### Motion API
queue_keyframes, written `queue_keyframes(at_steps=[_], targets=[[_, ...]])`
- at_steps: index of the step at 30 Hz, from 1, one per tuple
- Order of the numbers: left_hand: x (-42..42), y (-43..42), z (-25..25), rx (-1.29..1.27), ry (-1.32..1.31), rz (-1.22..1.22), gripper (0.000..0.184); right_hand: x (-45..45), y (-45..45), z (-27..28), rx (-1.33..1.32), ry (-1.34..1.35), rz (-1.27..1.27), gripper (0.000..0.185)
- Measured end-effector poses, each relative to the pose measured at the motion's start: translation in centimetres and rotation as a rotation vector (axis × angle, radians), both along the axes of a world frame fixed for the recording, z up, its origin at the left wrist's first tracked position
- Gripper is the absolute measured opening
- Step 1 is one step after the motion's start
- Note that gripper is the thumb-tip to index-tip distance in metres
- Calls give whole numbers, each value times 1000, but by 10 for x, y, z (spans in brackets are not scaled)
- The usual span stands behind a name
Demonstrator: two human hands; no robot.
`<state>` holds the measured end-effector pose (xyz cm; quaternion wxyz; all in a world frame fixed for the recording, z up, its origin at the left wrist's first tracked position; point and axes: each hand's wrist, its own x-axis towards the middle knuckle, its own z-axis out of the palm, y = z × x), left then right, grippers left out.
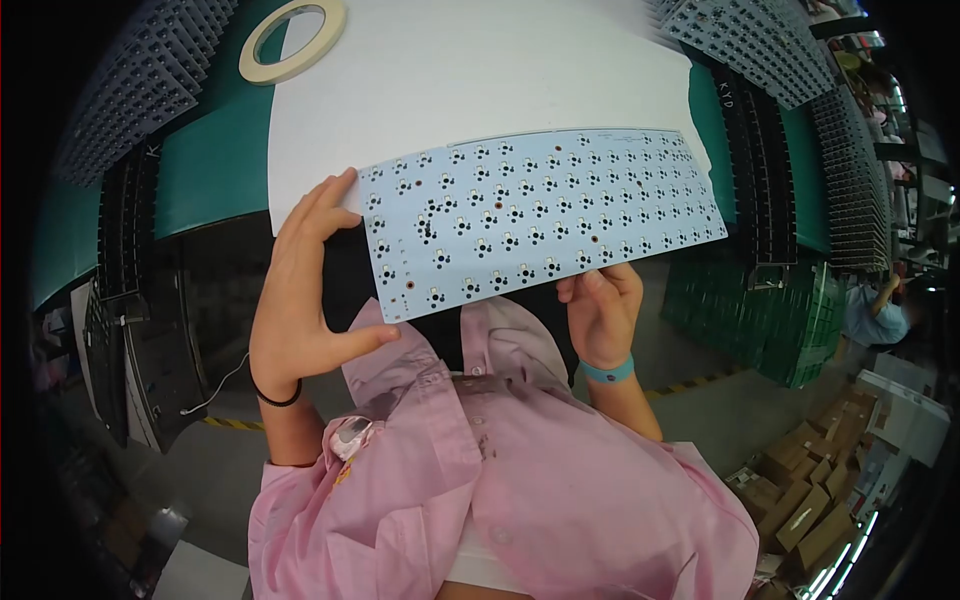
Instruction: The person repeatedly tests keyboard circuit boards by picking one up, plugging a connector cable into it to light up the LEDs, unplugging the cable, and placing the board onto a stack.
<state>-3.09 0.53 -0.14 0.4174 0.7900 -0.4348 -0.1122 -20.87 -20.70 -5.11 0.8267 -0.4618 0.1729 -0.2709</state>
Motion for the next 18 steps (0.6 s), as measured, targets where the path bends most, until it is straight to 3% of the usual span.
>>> queue_keyframes(at_steps=[18], targets=[[13,-10,-3,96,-95,-6,69,2,0,-17,119,-47,24,18]])
